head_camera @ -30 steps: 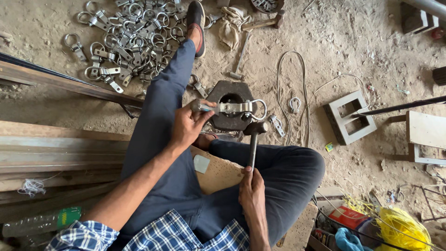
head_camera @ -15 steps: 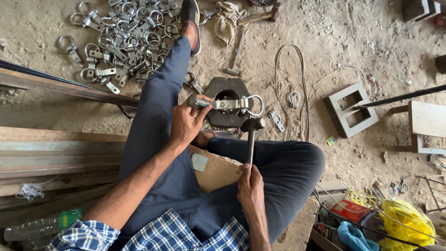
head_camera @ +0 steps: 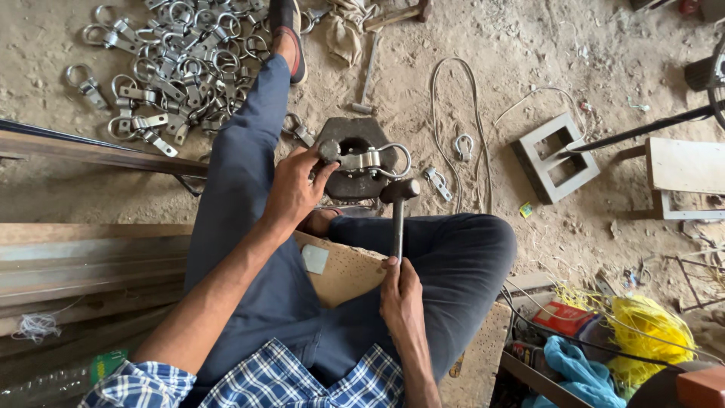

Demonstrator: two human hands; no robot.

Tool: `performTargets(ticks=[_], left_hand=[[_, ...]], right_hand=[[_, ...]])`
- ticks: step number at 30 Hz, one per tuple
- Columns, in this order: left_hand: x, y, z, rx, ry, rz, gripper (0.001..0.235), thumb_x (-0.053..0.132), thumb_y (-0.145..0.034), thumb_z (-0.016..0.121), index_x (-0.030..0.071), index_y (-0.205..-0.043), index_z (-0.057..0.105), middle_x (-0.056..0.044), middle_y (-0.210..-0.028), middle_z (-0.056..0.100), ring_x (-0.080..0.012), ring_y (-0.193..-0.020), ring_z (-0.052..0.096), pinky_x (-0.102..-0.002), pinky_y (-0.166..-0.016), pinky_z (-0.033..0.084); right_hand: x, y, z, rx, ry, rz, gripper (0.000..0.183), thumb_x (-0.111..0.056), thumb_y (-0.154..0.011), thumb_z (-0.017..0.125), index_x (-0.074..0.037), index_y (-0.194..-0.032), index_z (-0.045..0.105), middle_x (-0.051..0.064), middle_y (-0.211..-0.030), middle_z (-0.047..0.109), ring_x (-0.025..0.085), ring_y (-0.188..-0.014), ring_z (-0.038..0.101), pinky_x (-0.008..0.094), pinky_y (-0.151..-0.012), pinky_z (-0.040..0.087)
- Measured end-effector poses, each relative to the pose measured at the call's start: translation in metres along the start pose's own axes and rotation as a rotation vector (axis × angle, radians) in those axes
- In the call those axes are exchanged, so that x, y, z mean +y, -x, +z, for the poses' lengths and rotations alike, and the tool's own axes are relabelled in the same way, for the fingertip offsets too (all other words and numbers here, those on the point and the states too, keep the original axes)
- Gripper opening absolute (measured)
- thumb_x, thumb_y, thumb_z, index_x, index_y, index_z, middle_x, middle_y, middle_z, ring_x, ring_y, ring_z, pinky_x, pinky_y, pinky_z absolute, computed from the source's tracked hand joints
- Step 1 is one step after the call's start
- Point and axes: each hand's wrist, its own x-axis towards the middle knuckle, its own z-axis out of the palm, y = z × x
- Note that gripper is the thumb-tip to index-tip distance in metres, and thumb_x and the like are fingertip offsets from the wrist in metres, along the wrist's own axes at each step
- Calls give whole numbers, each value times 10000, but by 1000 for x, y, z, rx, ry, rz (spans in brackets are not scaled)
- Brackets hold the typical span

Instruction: The person holds metal components against a central block and strikes them with a hammer, then uses a thin metal rod to strike specific parts of the assembly before placing components aside.

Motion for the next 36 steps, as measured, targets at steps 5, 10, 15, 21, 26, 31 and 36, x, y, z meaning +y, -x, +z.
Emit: performTargets(ticks=[5, 10, 15, 21, 26, 31, 36], left_hand=[[-5, 5, 0, -14, -7, -10, 169, 177, -969, 741, 44, -1060, 687, -160, -845, 652, -326, -769, 660, -458, -676, 484], [-15, 7, 6, 19, 24, 23, 166, 186, -969, 739, 56, -1063, 693, -157, -841, 643, -332, -754, 654, -454, -658, 478], [-17, 6, 9, 59, 16, 73, 178, 193, -974, 732, 55, -1068, 672, -148, -840, 633, -328, -735, 655, -447, -645, 492], [-17, 5, 12, 38, 20, 20, 199, 202, -955, 745, 47, -1064, 684, -152, -795, 623, -333, -708, 645, -453, -631, 493], [-24, 4, 13, 42, 10, 11, 177, 213, -978, 739, 41, -971, 695, -157, -800, 640, -340, -713, 643, -465, -641, 491], [-23, 10, 6, 72, 46, 23, 198, 209, -962, 736, 18, -1011, 712, -172, -798, 651, -352, -716, 660, -465, -632, 495], [-20, 10, 2, 138, 290, -63, 194, 214, -1003, 683, 21, -1020, 684, -110, -906, 732, -228, -777, 740, -358, -658, 559]], right_hand=[[13, 4, 0, 114, 103, -176, 410, -395, -1063, 484, -16, -990, 621, 47, -538, 462, 125, -395, 466, 323, -370, 362], [7, 9, -3, 162, 251, -520, 327, -292, -1105, 480, -18, -960, 585, 50, -526, 441, 146, -408, 414, 338, -415, 303], [-62, 25, -18, 194, 214, -734, 267, -258, -1065, 454, -62, -951, 595, -21, -471, 471, 69, -353, 421, 291, -316, 276], [-85, 23, -20, 78, -492, -633, 411, -363, -1184, 391, -18, -996, 510, -37, -613, 471, 42, -451, 416, 244, -355, 292], [-58, 11, 16, 255, 498, -1067, 356, -255, -1102, 512, 72, -1243, 534, 116, -668, 550, 211, -527, 478, 383, -463, 381], [-33, 29, 3, 78, 281, -553, 236, -216, -1067, 531, -21, -954, 601, 105, -533, 521, 161, -390, 435, 391, -397, 320], [2, 25, -6, 31, -11, -255, 401, -338, -1115, 396, -36, -928, 582, -33, -563, 438, 70, -428, 392, 274, -359, 329]])
